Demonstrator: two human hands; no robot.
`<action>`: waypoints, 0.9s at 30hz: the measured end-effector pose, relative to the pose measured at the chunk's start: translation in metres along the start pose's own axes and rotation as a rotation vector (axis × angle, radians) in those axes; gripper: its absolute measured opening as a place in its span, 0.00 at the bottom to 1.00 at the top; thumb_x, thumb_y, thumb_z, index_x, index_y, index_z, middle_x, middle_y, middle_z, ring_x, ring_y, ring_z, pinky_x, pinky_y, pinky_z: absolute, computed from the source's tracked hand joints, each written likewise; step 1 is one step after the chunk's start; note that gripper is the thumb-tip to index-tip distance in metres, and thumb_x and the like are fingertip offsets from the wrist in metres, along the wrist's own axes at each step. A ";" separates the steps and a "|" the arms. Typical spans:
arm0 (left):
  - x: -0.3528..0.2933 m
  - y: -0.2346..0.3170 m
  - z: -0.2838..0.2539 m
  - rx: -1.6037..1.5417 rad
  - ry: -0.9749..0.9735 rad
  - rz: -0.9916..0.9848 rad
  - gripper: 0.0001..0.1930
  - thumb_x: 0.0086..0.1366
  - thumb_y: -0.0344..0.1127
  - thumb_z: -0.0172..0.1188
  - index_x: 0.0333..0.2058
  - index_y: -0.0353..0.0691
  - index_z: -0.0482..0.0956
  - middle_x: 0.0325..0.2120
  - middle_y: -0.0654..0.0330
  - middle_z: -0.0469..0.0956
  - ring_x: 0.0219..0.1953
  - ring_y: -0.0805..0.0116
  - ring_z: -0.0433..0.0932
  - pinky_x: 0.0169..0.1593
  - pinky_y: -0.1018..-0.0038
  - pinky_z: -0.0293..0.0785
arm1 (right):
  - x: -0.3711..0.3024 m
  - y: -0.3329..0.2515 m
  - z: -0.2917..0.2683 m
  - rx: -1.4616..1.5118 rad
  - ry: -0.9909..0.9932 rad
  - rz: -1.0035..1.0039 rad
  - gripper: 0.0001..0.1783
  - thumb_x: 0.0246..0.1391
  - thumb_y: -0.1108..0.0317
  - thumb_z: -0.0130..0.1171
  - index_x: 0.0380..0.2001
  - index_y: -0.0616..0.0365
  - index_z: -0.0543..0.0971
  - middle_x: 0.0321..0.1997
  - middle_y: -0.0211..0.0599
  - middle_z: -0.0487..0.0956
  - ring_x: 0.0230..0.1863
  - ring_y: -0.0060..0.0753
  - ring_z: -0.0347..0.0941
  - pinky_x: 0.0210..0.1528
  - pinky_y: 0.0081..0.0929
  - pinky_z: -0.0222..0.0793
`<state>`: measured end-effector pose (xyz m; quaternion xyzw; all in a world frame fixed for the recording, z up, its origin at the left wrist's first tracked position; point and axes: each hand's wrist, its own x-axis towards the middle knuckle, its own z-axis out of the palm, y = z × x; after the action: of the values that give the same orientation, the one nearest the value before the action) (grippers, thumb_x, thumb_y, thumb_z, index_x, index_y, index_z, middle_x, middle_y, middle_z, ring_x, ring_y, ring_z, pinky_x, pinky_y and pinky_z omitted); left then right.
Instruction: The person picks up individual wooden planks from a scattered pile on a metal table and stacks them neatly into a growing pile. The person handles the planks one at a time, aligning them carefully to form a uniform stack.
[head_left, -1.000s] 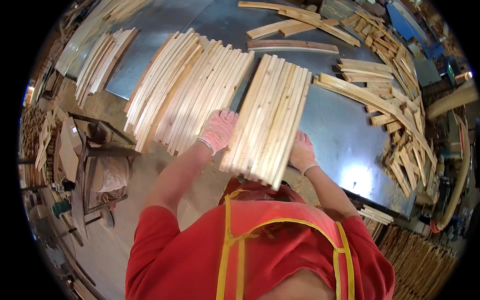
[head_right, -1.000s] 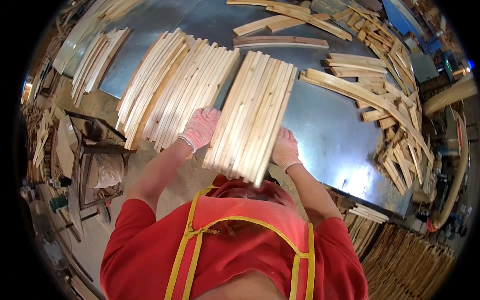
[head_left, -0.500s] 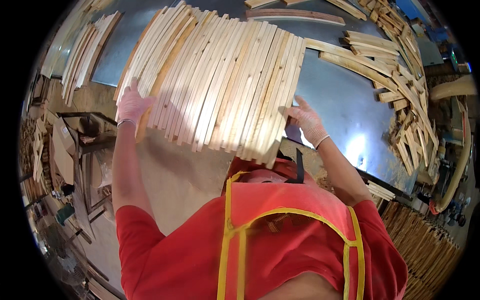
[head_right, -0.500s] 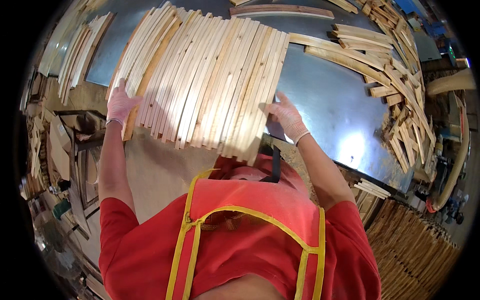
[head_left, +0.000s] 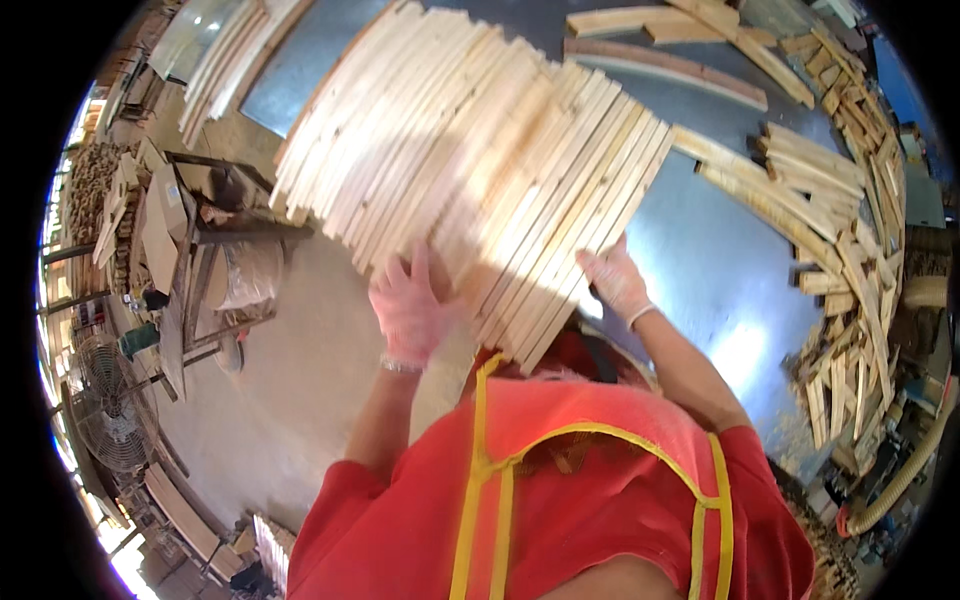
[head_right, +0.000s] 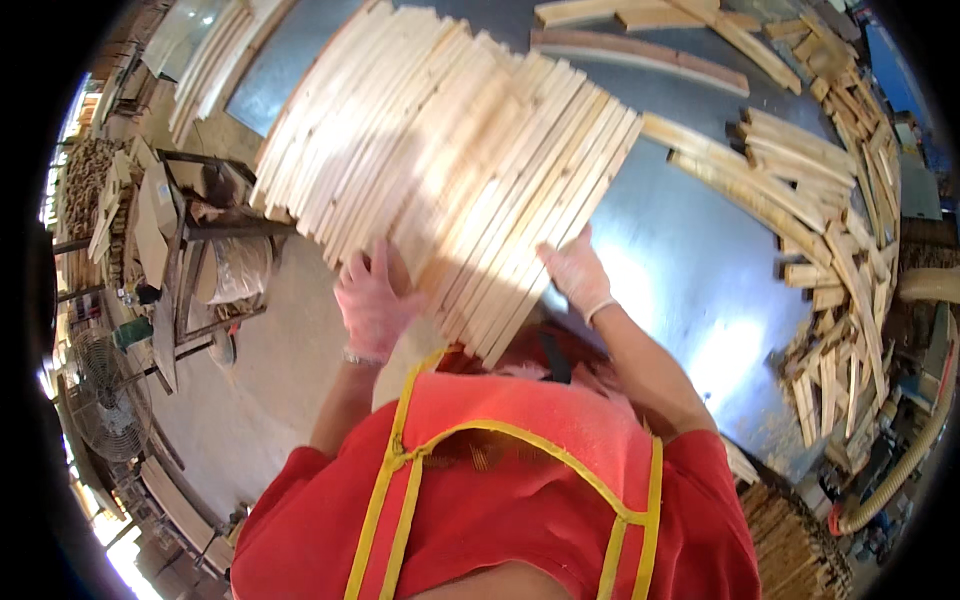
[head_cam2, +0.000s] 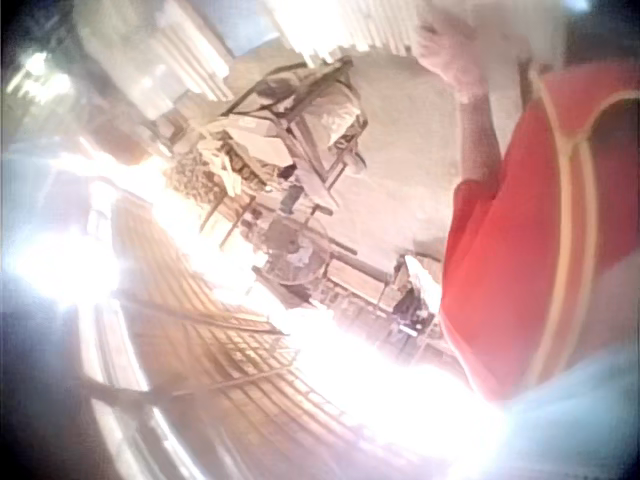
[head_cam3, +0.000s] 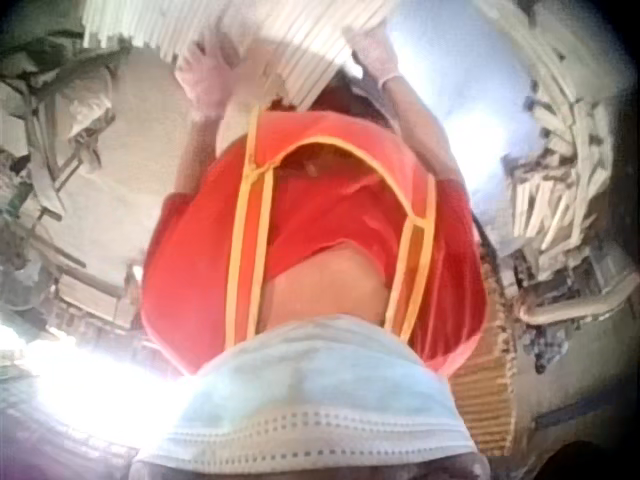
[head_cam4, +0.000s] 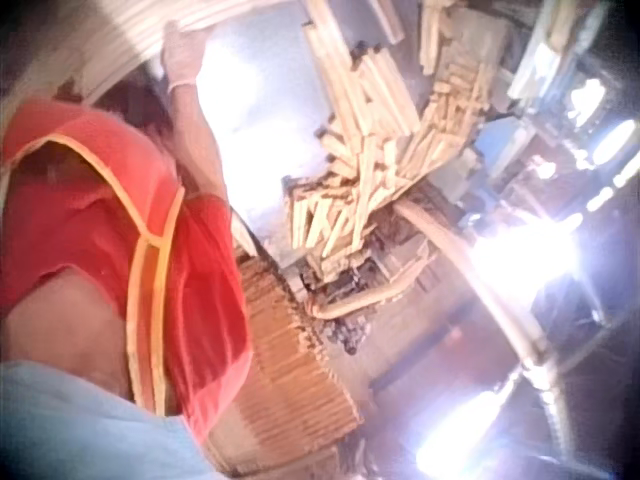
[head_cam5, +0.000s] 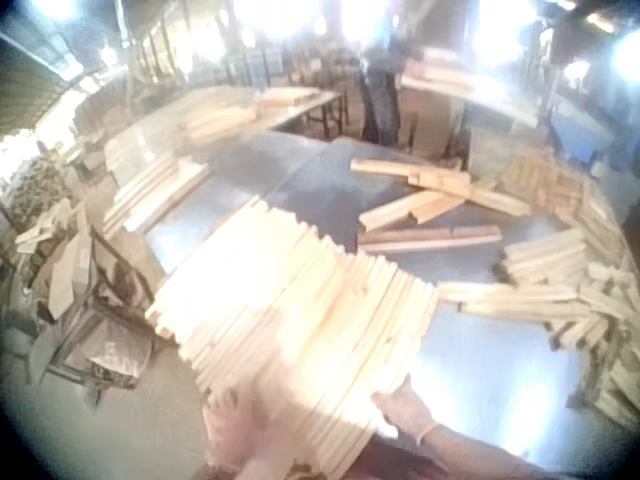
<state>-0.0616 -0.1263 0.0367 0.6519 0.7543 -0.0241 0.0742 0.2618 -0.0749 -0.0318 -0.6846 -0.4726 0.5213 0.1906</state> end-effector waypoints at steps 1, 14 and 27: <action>-0.004 0.004 0.000 0.073 -0.003 0.026 0.59 0.47 0.61 0.77 0.76 0.48 0.61 0.60 0.44 0.71 0.60 0.42 0.73 0.63 0.48 0.70 | -0.002 -0.008 -0.004 -0.033 -0.021 0.041 0.54 0.62 0.49 0.66 0.76 0.71 0.49 0.66 0.65 0.78 0.68 0.62 0.74 0.71 0.44 0.67; 0.078 0.048 -0.062 -0.081 -0.178 0.212 0.44 0.63 0.60 0.64 0.73 0.45 0.66 0.63 0.44 0.70 0.61 0.50 0.72 0.61 0.55 0.67 | 0.065 0.002 -0.034 0.417 -0.201 0.146 0.22 0.60 0.64 0.68 0.53 0.64 0.77 0.36 0.37 0.83 0.28 0.30 0.78 0.27 0.34 0.76; 0.249 -0.125 -0.040 -0.138 0.010 0.242 0.52 0.46 0.59 0.78 0.68 0.43 0.69 0.54 0.46 0.72 0.56 0.41 0.75 0.60 0.52 0.70 | 0.145 -0.208 0.077 0.226 -0.298 0.013 0.23 0.64 0.52 0.65 0.54 0.57 0.84 0.39 0.31 0.84 0.34 0.26 0.79 0.32 0.27 0.78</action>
<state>-0.2228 0.1043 0.0330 0.7314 0.6705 0.0402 0.1176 0.1011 0.1297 0.0184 -0.5773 -0.4296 0.6677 0.1907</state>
